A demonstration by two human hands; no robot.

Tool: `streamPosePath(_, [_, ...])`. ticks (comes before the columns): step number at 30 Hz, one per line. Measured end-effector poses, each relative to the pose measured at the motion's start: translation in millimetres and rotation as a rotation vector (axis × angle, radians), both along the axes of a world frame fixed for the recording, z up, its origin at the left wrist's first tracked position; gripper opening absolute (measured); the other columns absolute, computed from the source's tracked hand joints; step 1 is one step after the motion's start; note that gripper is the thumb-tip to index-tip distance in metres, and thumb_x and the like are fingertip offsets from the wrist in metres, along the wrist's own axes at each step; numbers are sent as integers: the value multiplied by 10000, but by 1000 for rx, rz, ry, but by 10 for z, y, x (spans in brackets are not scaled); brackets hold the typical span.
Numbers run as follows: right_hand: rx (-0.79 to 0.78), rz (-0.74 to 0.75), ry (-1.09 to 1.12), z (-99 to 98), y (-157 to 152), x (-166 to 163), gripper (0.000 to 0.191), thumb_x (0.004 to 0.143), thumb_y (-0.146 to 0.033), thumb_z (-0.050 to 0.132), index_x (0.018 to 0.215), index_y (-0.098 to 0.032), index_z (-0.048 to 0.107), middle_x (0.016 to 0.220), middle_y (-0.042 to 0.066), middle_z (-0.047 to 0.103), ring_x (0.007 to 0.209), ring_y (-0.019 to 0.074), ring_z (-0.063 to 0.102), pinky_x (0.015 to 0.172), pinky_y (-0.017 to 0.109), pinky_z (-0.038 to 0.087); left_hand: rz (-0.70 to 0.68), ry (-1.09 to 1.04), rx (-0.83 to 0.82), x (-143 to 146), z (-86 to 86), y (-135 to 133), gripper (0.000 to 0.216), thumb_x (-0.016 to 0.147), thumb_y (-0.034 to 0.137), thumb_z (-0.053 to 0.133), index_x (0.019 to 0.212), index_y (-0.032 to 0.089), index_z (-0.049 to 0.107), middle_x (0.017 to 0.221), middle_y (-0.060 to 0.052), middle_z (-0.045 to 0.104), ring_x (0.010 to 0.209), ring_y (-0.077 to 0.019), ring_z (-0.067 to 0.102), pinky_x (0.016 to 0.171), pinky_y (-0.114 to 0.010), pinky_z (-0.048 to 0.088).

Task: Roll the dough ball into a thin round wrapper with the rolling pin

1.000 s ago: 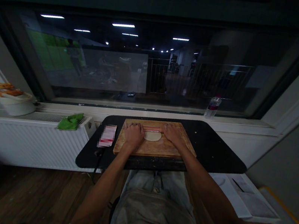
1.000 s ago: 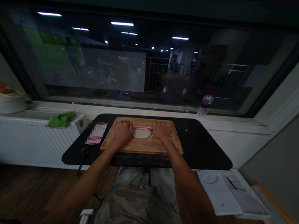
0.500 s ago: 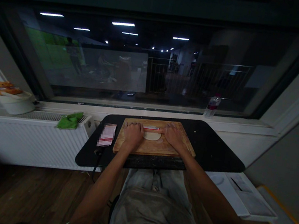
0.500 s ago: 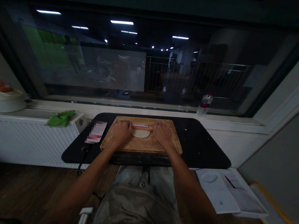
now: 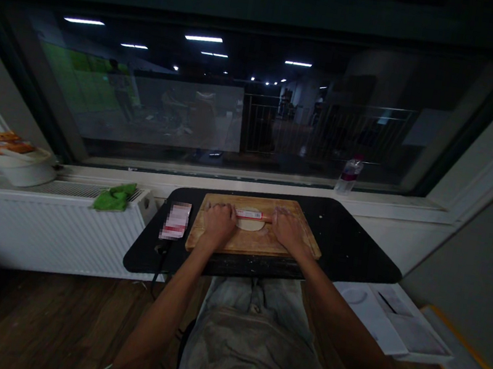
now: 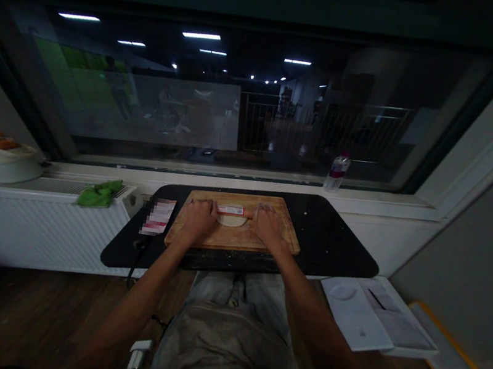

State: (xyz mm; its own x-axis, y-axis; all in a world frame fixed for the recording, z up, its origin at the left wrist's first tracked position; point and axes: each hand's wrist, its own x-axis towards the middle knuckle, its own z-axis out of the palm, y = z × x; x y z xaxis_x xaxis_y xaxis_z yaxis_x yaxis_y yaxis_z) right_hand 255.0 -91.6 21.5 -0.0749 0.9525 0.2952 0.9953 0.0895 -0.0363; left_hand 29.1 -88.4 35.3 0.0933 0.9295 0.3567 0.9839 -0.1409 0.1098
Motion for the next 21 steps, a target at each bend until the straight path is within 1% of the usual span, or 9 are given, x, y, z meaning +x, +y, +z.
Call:
streamPosePath(5, [-8, -32, 2, 66, -101, -41, 497, 1159, -206, 302, 1413, -68, 707, 1480, 229, 725, 1401, 292, 658, 1185, 349, 458, 15, -16, -11, -11, -31, -16, 561, 1162, 348, 328, 1108, 127, 840, 1140, -218, 829, 1060, -315, 773, 1144, -468, 444])
streamPosePath(10, [-1, -53, -6, 109, -214, -89, 456, 1161, -198, 326, 1313, -83, 741, 1405, 228, 756, 1337, 282, 698, 1122, 329, 484, 8, -26, -11, -16, -47, -55, 567, 1166, 347, 316, 1115, 125, 835, 1164, -216, 826, 1073, -320, 771, 1137, -475, 447])
streamPosePath(15, [3, -96, -11, 125, -273, -127, 461, 1160, -208, 332, 1287, -86, 758, 1355, 231, 777, 1259, 291, 743, 1045, 341, 533, -17, -14, -1, -30, -52, -116, 532, 1159, 341, 342, 1113, 127, 828, 1157, -212, 826, 1113, -333, 769, 1138, -477, 447])
streamPosePath(17, [4, -105, -15, 127, -285, -135, 465, 1163, -224, 336, 1285, -90, 764, 1345, 232, 783, 1250, 291, 748, 1036, 341, 542, -11, -12, -6, -35, -51, -136, 520, 1155, 348, 355, 1122, 133, 827, 1164, -209, 827, 1117, -330, 769, 1142, -473, 444])
streamPosePath(21, [21, -95, -8, 133, -324, -148, 456, 1160, -211, 346, 1292, -89, 765, 1376, 225, 776, 1276, 285, 739, 1070, 331, 529, -9, -12, -8, -47, -43, -168, 505, 1151, 362, 374, 1118, 143, 828, 1167, -201, 829, 1120, -325, 771, 1166, -471, 430])
